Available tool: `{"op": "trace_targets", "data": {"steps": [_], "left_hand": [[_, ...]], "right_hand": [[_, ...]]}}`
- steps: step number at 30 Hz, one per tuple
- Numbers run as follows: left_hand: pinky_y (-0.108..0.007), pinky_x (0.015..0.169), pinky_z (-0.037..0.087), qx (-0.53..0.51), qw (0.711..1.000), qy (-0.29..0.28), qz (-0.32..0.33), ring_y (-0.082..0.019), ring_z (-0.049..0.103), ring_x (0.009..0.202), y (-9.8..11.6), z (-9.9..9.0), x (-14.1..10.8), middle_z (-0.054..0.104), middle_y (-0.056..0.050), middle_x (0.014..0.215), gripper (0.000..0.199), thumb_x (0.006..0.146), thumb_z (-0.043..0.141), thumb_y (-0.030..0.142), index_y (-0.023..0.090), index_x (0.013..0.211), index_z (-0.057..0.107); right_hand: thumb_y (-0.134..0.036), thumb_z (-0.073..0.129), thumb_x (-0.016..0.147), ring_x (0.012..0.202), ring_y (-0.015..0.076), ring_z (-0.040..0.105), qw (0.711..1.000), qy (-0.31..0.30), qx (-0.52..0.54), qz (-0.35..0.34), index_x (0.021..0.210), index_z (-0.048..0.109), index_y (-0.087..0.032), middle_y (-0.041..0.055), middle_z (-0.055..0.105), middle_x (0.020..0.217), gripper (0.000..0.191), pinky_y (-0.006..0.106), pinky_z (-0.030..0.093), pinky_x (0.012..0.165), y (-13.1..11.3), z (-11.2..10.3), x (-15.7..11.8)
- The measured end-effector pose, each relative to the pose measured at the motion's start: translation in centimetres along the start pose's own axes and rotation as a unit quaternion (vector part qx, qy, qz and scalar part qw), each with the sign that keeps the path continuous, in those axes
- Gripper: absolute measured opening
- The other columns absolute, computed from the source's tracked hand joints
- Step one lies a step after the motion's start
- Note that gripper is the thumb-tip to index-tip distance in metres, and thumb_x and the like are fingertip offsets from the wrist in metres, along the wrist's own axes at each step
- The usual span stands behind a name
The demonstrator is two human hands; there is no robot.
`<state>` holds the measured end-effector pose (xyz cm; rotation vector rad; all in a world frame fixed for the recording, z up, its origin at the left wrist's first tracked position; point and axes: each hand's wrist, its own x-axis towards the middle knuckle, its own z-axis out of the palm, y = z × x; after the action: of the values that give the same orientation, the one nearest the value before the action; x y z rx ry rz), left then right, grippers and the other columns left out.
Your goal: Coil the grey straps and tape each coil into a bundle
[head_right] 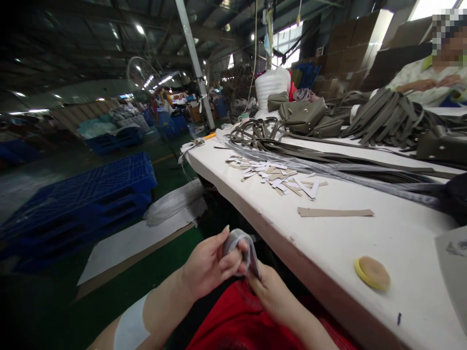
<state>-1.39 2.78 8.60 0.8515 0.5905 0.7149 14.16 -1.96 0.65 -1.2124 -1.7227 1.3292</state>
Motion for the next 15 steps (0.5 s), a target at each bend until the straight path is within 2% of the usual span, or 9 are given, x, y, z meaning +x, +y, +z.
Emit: {"op": "trace_targets", "data": {"steps": [2, 4, 5, 6, 8, 10, 12, 13, 15], "left_hand": [[-0.037, 0.089, 0.046, 0.106, 0.978, 0.071, 0.164, -0.015, 0.057, 0.063, 0.5, -0.5, 0.5, 0.054, 0.001, 0.061, 0.049, 0.095, 0.037, 0.055, 0.014, 0.106, 0.062], [-0.041, 0.102, 0.037, 0.291, 0.905, 0.121, 0.286, -0.021, 0.06, 0.09, 0.3, -1.8, 1.1, 0.063, -0.007, 0.086, 0.047, 0.094, 0.039, 0.053, 0.014, 0.114, 0.059], [-0.042, 0.105, 0.033, 0.39, 0.858, 0.119, 0.311, -0.024, 0.058, 0.1, -0.1, -2.5, 1.3, 0.064, -0.011, 0.098, 0.049, 0.094, 0.041, 0.053, 0.013, 0.116, 0.058], [-0.043, 0.105, 0.033, 0.482, 0.813, 0.099, 0.311, -0.027, 0.056, 0.105, -0.5, -3.2, 1.5, 0.063, -0.014, 0.105, 0.05, 0.092, 0.043, 0.054, 0.012, 0.115, 0.058], [-0.043, 0.096, 0.038, 0.614, 0.742, 0.045, 0.265, -0.03, 0.057, 0.101, -1.6, -4.1, 1.7, 0.063, -0.017, 0.102, 0.05, 0.091, 0.043, 0.054, 0.011, 0.107, 0.061], [-0.039, 0.081, 0.043, 0.675, 0.71, 0.016, 0.203, -0.027, 0.059, 0.085, -2.4, -4.1, 1.5, 0.063, -0.014, 0.086, 0.047, 0.093, 0.038, 0.051, 0.012, 0.093, 0.063], [-0.032, 0.069, 0.041, 0.665, 0.733, 0.005, 0.143, -0.02, 0.056, 0.069, -2.8, -3.6, 1.2, 0.06, -0.008, 0.073, 0.05, 0.097, 0.03, 0.049, 0.015, 0.079, 0.062], [-0.029, 0.064, 0.039, 0.632, 0.767, -0.001, 0.111, -0.017, 0.053, 0.063, -2.9, -3.2, 1.1, 0.057, -0.006, 0.067, 0.053, 0.097, 0.027, 0.05, 0.016, 0.075, 0.061], [-0.025, 0.053, 0.034, 0.514, 0.857, -0.018, 0.025, -0.012, 0.045, 0.05, -2.8, -2.4, 0.8, 0.05, 0.0, 0.054, 0.059, 0.096, 0.024, 0.056, 0.016, 0.072, 0.06]], "right_hand": [[-0.049, 0.042, 0.095, 0.06, 0.0112, 0.044, 0.996, -0.059, 0.06, 0.023, 0.079, 0.057, -0.017, -0.0026, 0.047, 0.064, 0.04, 0.022, 0.04, 0.058, -0.3, 0.9, -0.6], [-0.051, 0.049, 0.092, 0.058, 0.0097, 0.039, 0.992, -0.085, 0.096, 0.02, 0.071, 0.055, -0.016, -0.0036, 0.044, 0.062, 0.041, 0.021, 0.035, 0.055, -0.9, 0.9, -1.5], [-0.052, 0.05, 0.091, 0.057, 0.0093, 0.039, 0.99, -0.084, 0.109, 0.013, 0.071, 0.056, -0.016, -0.0037, 0.044, 0.06, 0.042, 0.021, 0.034, 0.053, -1.3, 0.5, -2.0], [-0.054, 0.05, 0.09, 0.054, 0.0089, 0.038, 0.989, -0.077, 0.124, 0.01, 0.072, 0.057, -0.015, -0.0038, 0.044, 0.057, 0.043, 0.021, 0.032, 0.051, -1.6, -0.2, -2.3], [-0.058, 0.046, 0.09, 0.045, 0.0086, 0.036, 0.989, -0.044, 0.142, 0.025, 0.076, 0.06, -0.015, -0.0044, 0.044, 0.05, 0.048, 0.022, 0.029, 0.045, -1.8, -2.0, -2.5], [-0.057, 0.045, 0.09, 0.044, 0.0106, 0.04, 0.995, 0.029, 0.084, 0.044, 0.075, 0.061, -0.015, -0.0032, 0.046, 0.049, 0.046, 0.024, 0.033, 0.044, -1.5, -4.1, -2.1], [-0.049, 0.053, 0.087, 0.061, 0.0174, 0.056, 0.988, 0.141, -0.048, 0.032, 0.084, 0.063, -0.017, 0.0028, 0.06, 0.066, 0.033, 0.028, 0.046, 0.058, -1.1, -5.6, -1.6], [-0.042, 0.056, 0.085, 0.078, 0.022, 0.061, 0.975, 0.19, -0.114, 0.006, 0.094, 0.063, -0.018, 0.0067, 0.065, 0.083, 0.027, 0.033, 0.049, 0.072, -1.0, -6.0, -1.4], [-0.029, 0.057, 0.081, 0.108, 0.0278, 0.056, 0.95, 0.231, -0.199, -0.061, 0.116, 0.058, -0.02, 0.0117, 0.061, 0.115, 0.036, 0.042, 0.044, 0.096, -0.8, -6.0, -1.2]]}}
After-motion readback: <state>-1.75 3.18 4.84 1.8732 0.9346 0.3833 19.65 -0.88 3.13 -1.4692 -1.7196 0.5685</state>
